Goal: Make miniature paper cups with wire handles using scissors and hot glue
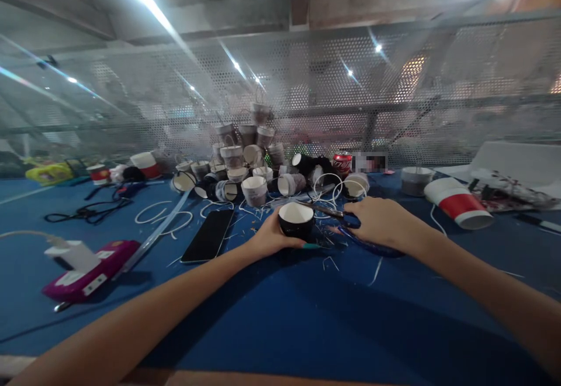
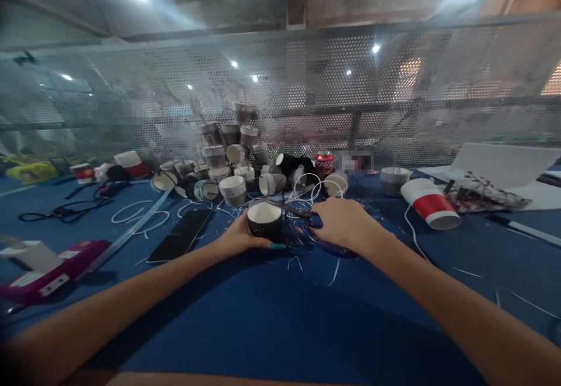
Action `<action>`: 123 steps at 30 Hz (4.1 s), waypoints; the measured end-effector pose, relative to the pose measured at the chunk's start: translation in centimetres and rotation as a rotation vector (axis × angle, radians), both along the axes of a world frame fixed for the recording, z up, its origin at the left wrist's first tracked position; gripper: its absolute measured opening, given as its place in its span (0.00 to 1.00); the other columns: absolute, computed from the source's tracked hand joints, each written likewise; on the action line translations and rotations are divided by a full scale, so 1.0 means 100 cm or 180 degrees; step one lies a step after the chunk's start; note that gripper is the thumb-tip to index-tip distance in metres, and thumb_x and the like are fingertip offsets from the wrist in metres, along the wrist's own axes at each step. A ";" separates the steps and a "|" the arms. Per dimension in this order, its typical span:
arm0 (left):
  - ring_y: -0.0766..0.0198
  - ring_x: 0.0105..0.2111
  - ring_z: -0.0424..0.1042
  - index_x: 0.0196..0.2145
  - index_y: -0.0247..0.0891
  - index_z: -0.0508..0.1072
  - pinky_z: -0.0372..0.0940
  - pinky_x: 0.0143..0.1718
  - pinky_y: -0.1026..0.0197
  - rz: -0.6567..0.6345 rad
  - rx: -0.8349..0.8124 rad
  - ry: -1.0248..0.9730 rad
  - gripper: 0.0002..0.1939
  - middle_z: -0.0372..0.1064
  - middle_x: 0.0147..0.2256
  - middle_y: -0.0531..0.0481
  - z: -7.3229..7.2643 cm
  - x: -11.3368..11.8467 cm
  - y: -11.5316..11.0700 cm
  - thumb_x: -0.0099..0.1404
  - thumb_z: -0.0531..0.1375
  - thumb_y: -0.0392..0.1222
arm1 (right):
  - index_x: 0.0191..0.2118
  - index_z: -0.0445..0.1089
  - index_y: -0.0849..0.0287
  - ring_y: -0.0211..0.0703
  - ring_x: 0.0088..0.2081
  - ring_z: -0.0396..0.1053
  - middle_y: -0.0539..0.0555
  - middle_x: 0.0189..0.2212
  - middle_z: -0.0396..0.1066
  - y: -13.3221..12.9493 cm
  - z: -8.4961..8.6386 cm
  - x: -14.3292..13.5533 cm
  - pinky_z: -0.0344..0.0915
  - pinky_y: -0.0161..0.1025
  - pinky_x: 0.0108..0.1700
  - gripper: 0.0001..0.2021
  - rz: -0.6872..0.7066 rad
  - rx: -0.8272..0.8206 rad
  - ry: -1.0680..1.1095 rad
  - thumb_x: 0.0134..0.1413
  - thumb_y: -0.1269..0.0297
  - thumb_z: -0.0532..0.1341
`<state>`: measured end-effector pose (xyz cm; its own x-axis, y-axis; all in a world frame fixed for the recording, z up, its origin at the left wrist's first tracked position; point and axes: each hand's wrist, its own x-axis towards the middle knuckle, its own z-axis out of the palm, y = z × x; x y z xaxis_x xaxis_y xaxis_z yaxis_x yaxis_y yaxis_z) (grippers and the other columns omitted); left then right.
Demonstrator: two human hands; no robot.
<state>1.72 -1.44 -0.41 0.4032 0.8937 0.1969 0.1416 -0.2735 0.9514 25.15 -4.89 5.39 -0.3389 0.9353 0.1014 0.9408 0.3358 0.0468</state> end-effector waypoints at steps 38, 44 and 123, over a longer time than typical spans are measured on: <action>0.46 0.54 0.61 0.51 0.34 0.60 0.55 0.55 0.42 -0.0496 -0.0568 0.0116 0.41 0.63 0.52 0.37 0.012 -0.012 0.001 0.38 0.69 0.31 | 0.35 0.71 0.56 0.48 0.29 0.67 0.58 0.29 0.71 0.000 0.004 0.004 0.57 0.40 0.26 0.20 0.0129 -0.0184 0.0220 0.48 0.47 0.51; 0.49 0.55 0.60 0.51 0.35 0.61 0.51 0.58 0.44 -0.0444 -0.0316 -0.0003 0.43 0.64 0.52 0.39 0.007 -0.007 -0.003 0.36 0.71 0.34 | 0.34 0.70 0.56 0.49 0.28 0.67 0.59 0.29 0.71 -0.001 0.005 0.003 0.55 0.40 0.25 0.21 0.0059 -0.0131 0.0129 0.47 0.44 0.52; 0.47 0.56 0.58 0.49 0.37 0.64 0.49 0.58 0.44 -0.0504 -0.0804 -0.0289 0.38 0.64 0.52 0.41 0.005 -0.014 0.002 0.38 0.70 0.31 | 0.43 0.64 0.69 0.50 0.27 0.68 0.63 0.26 0.70 0.008 -0.008 -0.006 0.52 0.39 0.24 0.19 -0.0191 0.0467 -0.0088 0.56 0.56 0.50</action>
